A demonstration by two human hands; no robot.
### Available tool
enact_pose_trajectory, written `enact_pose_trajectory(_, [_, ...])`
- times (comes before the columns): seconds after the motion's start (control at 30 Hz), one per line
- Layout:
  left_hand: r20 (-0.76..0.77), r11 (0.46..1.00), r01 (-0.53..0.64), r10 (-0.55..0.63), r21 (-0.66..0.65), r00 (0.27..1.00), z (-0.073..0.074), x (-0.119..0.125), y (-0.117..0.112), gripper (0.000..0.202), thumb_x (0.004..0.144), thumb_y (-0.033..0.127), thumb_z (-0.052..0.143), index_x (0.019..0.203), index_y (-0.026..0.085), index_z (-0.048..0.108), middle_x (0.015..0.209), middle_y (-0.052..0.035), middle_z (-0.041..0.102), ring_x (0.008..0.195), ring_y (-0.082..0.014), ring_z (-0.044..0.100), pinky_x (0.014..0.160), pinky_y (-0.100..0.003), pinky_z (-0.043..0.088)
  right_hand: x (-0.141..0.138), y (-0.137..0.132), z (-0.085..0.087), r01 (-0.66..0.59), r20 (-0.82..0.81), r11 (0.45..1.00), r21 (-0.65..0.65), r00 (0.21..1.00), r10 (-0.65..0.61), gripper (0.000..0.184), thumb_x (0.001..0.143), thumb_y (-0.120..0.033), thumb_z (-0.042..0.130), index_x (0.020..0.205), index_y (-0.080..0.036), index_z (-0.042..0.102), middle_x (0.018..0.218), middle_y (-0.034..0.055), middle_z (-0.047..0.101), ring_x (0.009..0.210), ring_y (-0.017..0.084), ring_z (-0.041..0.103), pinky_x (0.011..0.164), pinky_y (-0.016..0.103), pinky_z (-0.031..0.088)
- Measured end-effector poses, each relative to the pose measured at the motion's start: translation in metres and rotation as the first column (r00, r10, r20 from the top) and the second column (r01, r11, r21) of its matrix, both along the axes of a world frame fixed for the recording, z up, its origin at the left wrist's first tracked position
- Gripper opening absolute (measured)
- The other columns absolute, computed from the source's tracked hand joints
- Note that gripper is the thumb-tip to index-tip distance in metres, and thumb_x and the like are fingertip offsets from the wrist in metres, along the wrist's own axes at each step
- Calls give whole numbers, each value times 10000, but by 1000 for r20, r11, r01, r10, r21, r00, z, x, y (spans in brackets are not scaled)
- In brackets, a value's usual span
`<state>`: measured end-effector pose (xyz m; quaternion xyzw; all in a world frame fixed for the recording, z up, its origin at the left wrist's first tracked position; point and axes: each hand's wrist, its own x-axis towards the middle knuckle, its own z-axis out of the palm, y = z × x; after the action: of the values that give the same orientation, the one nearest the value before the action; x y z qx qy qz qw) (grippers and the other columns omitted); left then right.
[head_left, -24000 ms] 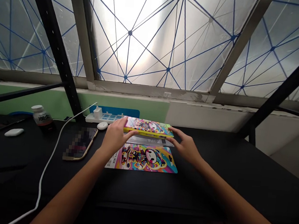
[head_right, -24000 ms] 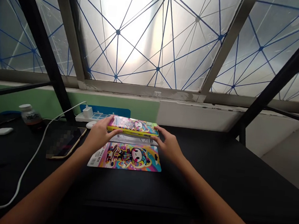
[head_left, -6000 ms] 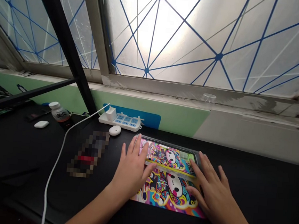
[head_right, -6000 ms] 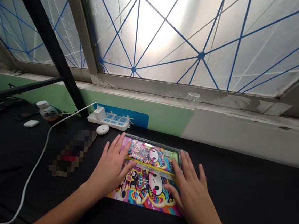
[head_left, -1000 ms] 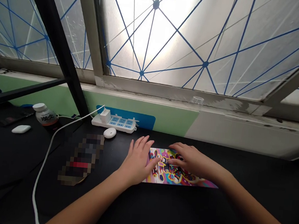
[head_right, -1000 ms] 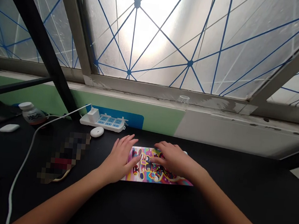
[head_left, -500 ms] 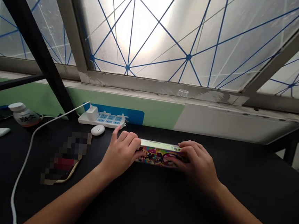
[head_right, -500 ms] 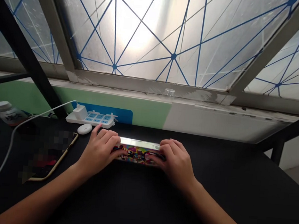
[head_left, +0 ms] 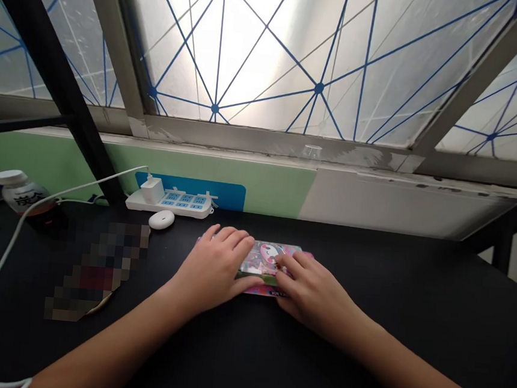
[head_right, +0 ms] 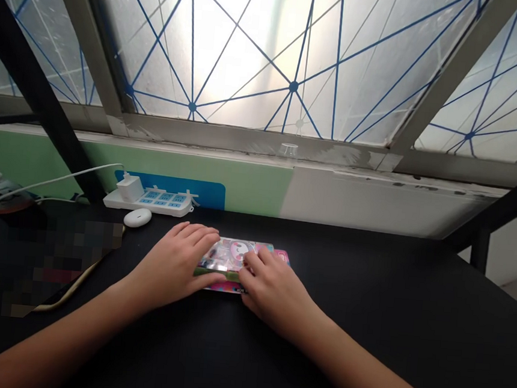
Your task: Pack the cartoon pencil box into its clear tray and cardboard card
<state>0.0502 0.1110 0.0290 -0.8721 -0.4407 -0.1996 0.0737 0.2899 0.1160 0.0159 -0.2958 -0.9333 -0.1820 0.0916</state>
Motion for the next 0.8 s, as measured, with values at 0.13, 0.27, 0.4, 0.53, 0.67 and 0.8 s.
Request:
enact_pose_trajectory(0.13, [-29, 990, -107, 105, -88, 994, -12, -10, 12, 805, 818, 736, 614, 1389, 184, 480, 1398, -189, 573, 1287, -416, 501, 1070, -637, 327, 1, -3, 8, -44, -36, 994, -104, 999, 40, 274, 890, -463, 663, 865, -191, 683, 1019, 132, 655, 911, 295, 584, 778, 444, 514])
enact_pose_trajectory(0.27, [-24, 984, -131, 130, -124, 991, -16, -10, 15, 787, 780, 763, 628, 1328, 205, 535, 1222, -134, 647, 1143, -362, 575, 1079, -605, 335, 9, 5, 15, -97, -196, 951, -295, 980, 39, 409, 922, -595, 575, 793, -214, 647, 1077, 117, 665, 942, 266, 613, 822, 430, 514])
enact_pose_trajectory(0.4, [15, 989, -144, 144, -9, 989, -8, -6, 9, 837, 706, 685, 761, 1356, 218, 515, 1249, -132, 594, 1194, -352, 521, 1130, -607, 271, 27, 25, 15, -3, -423, 943, -332, 895, -146, 323, 945, -532, 571, 1030, -222, 600, 1236, 138, 644, 1129, 289, 605, 936, 449, 491])
enact_pose_trajectory(0.53, [-5, 980, -112, 114, 163, 993, -4, -3, 3, 919, 689, 619, 820, 1437, 226, 458, 1321, -151, 538, 1257, -353, 463, 1176, -625, 154, 43, 42, 10, 170, -442, 968, -186, 865, -237, 619, 870, -591, 635, 1325, -199, 484, 1317, 169, 616, 1219, 360, 568, 1021, 545, 410])
enact_pose_trajectory(0.67, [-25, 975, -80, 87, 209, 996, -3, -4, 3, 969, 729, 762, 691, 1476, 203, 428, 1363, -172, 528, 1268, -361, 455, 1182, -641, 111, 50, 46, 12, 203, -364, 971, -125, 901, -235, 685, 796, -654, 685, 1285, -198, 537, 1141, 122, 694, 1050, 340, 643, 955, 504, 447])
enact_pose_trajectory(0.8, [-17, 970, -105, 112, 220, 994, 8, -8, 1, 748, 856, 688, 616, 1409, 200, 491, 1410, -158, 522, 1320, -353, 431, 1184, -661, 60, 47, 39, 20, 184, -363, 983, 16, 917, -165, 665, 777, -652, 705, 1221, -181, 555, 1065, 116, 704, 986, 333, 657, 951, 502, 445])
